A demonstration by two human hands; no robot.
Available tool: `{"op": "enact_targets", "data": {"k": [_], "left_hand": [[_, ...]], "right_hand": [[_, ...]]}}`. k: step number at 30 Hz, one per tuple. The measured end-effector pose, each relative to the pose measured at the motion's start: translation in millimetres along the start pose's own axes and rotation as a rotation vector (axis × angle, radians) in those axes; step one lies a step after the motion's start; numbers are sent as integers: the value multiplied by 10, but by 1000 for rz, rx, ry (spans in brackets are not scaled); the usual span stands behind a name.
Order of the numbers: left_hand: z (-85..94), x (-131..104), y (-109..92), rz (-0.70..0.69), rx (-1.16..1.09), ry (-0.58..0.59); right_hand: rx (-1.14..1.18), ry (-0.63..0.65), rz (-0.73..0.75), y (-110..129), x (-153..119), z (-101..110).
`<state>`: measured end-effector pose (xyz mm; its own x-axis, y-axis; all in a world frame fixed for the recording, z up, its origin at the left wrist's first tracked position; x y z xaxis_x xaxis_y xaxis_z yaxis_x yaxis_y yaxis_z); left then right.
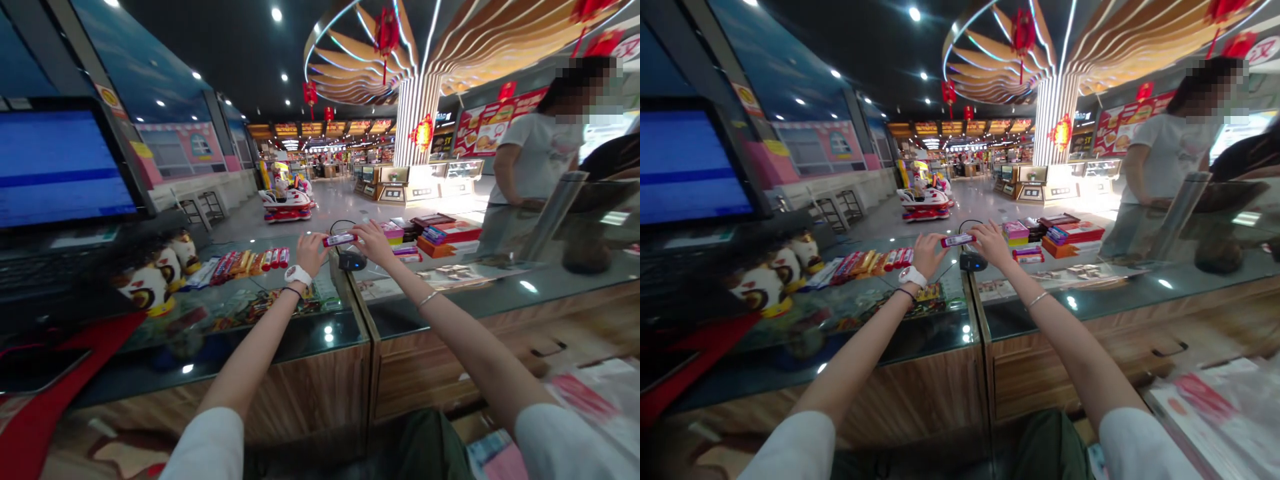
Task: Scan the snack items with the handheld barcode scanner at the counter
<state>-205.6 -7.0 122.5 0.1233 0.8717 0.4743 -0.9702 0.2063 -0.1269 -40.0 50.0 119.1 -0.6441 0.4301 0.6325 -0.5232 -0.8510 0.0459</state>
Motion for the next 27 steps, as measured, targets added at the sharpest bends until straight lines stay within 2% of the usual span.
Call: {"op": "enact_targets", "data": {"k": [4, 9, 12, 19, 24, 27], "left_hand": [[95, -88, 267, 48, 40, -24], [54, -187, 477, 48, 68, -7], [-3, -209, 462, 13, 84, 19], [-7, -211, 315, -23, 60, 0], [9, -235, 348, -77, 44, -44], [34, -251, 416, -73, 43, -64]], "right_hand": [[23, -27, 22, 179, 188, -145], [84, -37, 33, 280, 236, -336], [111, -30, 47, 280, 160, -393], [119, -36, 10, 191, 46, -341], [106, -64, 28, 262, 57, -337], [186, -43, 90, 261, 72, -301]]}}
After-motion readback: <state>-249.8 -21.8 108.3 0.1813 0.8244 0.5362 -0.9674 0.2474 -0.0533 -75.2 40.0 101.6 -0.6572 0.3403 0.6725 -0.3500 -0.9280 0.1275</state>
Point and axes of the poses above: each hand's wrist, its own x-axis towards the middle knuckle, its own z-axis out of the back of the hand, y = z × x, the point moved 8 cm from there along x, towards the middle knuckle, and after that the axes turned 15 degrees about y, right-handed, at the moved point
